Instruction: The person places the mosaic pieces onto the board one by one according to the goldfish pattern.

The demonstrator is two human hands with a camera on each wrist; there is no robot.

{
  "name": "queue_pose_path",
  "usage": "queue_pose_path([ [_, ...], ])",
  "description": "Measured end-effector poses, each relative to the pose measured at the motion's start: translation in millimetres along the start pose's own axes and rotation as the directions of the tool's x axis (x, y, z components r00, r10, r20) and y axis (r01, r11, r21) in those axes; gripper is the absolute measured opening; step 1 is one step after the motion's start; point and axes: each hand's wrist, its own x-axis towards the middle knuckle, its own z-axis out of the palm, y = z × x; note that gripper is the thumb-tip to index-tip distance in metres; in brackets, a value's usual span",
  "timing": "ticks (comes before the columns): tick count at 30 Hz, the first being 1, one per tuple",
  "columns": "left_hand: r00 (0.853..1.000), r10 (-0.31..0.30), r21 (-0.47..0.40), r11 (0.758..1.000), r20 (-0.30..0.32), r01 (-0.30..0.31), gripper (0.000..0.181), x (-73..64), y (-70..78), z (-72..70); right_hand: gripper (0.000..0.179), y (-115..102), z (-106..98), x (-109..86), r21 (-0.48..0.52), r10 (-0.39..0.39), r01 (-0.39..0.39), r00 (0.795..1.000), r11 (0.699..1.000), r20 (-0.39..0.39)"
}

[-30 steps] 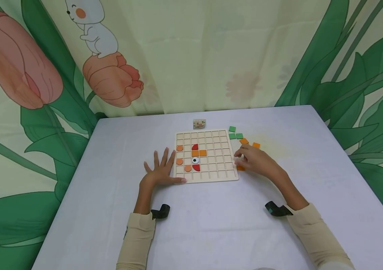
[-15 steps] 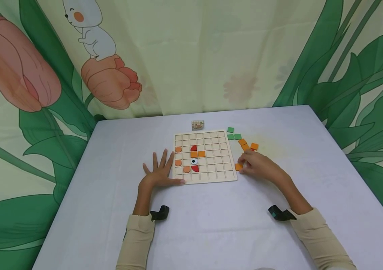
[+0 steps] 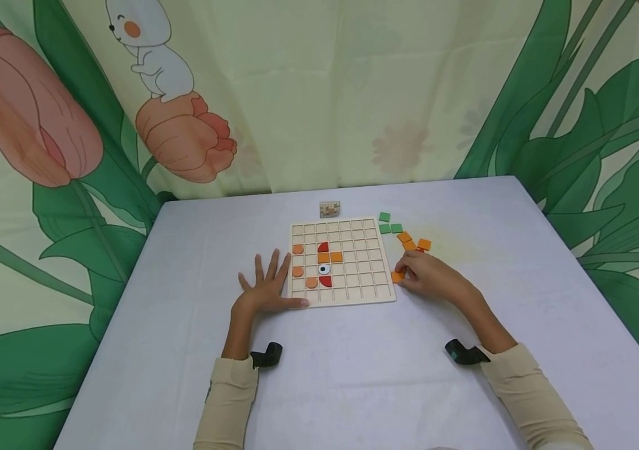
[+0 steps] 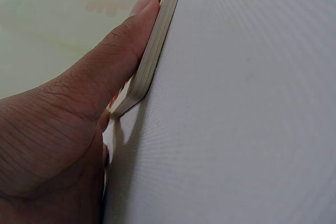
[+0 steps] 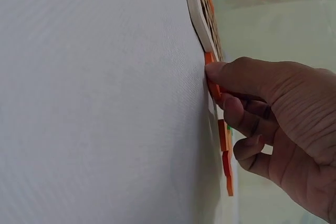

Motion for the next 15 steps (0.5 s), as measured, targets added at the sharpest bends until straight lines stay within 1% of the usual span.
queue_pose_path([
  [4, 1.000, 0.005, 0.006, 1.000, -0.011, -0.005, 0.122, 0.7, -0.2, -0.2, 0.018, 2.7, -0.4, 1.3, -0.017, 0.011, -0.010, 1.000, 1.000, 0.002],
  [8, 1.000, 0.004, 0.000, 1.000, -0.002, -0.004, 0.122, 0.6, -0.2, 0.0, 0.020, 5.0, -2.5, 1.7, -0.022, 0.018, -0.018, 1.000, 1.000, -0.007],
  [11, 1.000, 0.002, -0.005, 1.000, 0.001, -0.002, 0.122, 0.7, -0.5, 0.3, 0.021, 4.1, -5.3, 3.2, -0.014, 0.012, -0.012, 1.000, 1.000, -0.022],
  [15, 1.000, -0.002, 0.002, 1.000, 0.001, 0.002, 0.123, 2.7, -2.0, 1.1, 0.020, 0.7, -8.2, 8.0, -0.005, -0.022, 0.022, 0.999, 1.000, -0.045],
])
